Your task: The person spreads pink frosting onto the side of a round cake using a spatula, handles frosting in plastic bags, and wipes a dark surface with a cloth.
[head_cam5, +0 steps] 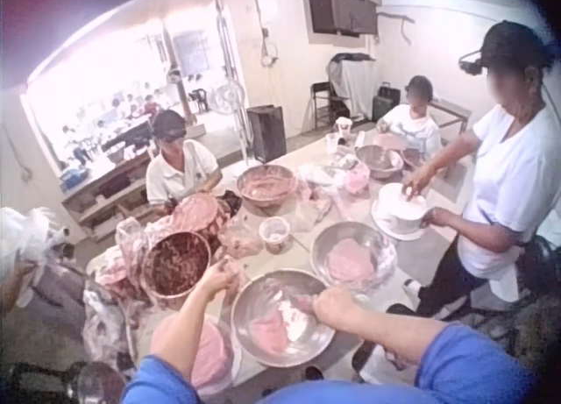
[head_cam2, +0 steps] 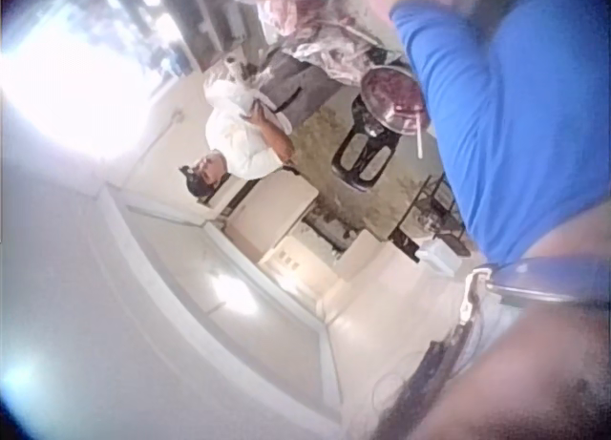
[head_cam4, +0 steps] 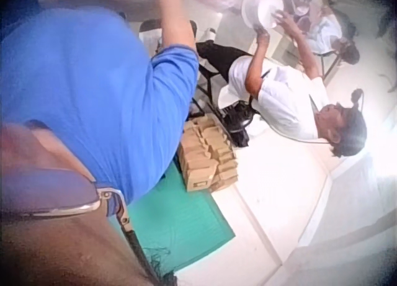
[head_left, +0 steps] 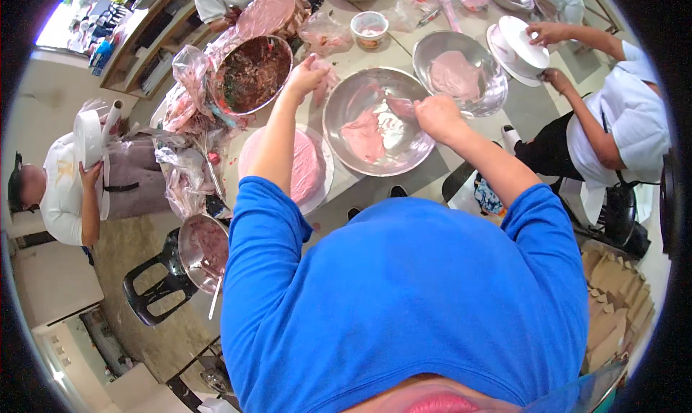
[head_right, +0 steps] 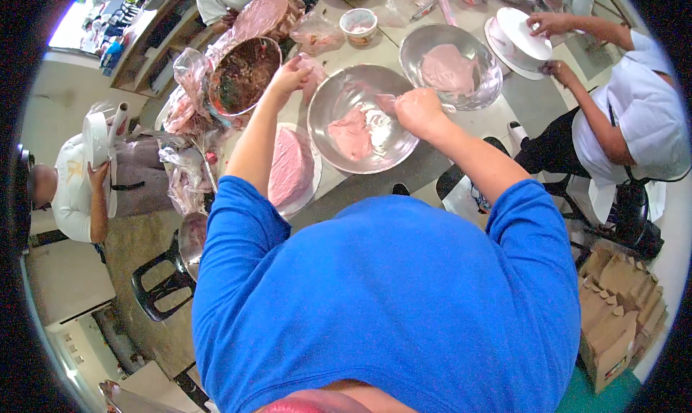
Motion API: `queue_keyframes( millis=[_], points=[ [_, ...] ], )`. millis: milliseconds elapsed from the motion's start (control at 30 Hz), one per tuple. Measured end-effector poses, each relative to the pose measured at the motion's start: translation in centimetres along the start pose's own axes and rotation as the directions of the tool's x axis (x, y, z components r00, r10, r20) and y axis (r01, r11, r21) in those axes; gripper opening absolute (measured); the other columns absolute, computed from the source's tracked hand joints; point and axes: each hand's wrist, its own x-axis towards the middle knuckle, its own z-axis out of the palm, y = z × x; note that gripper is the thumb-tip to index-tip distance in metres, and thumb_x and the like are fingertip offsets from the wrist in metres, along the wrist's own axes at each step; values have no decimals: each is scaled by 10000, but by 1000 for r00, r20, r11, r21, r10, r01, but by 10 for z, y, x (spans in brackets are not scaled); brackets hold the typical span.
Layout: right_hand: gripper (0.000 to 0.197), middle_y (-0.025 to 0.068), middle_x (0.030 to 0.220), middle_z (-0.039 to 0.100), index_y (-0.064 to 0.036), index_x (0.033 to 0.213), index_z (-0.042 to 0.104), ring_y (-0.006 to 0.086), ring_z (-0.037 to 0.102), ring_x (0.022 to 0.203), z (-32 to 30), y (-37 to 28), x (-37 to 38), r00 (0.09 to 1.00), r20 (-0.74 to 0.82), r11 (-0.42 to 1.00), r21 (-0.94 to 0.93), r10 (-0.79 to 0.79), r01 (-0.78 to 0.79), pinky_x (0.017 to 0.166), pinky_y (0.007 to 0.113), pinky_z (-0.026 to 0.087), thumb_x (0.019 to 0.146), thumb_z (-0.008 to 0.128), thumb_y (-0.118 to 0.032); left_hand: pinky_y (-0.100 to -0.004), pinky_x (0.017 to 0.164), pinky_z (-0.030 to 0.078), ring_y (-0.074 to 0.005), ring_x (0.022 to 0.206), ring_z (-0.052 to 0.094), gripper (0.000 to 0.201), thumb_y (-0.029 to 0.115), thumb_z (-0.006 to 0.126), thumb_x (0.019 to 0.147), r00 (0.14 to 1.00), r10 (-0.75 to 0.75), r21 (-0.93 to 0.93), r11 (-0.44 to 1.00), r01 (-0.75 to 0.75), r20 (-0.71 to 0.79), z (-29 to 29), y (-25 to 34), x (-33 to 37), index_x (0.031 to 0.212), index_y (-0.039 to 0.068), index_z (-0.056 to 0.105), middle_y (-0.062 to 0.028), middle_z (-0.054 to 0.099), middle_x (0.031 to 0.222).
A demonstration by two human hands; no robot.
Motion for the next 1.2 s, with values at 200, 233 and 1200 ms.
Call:
queue_keyframes(
  millis=[200, 233, 1200],
  points=[
    [285, 171, 708, 606, -9, 695, 608, 294, 612, 661, 16, -2, 12, 999, 43, 992, 128, -26, 20, 559, 393, 488, 835, 409, -157, -327, 754, 463, -237, 890, 566, 591, 398, 518, 843, 999, 14, -518, 856, 5, 33, -17, 28, -48, 1246, -10, 374, -162, 518, 1092],
    [286, 179, 728, 603, -3, 709, 602, 304, 610, 675, 19, -5, 12, 999, 39, 990, 142, -16, 10, 570, 397, 490, 840, 400, -158, -371, 800, 441, -283, 957, 532, 633, 463, 449, 841, 988, 23, -675, 732, 89, 155, -18, 31, -61, 1244, -19, 370, -194, 479, 1140],
    [199, 28, 672, 555, -5, 916, 618, 70, 494, 583, -63, 40, -209, 857, 320, -31, 941, 405, -337, 502, 195, 392, 811, 551, -160, -223, 531, 432, -133, 664, 535, 107, 163, 506, 863, 882, 132, -727, 627, 279, 452, 6, 33, -213, 919, 77, 535, -76, 583, 832]
  ],
)
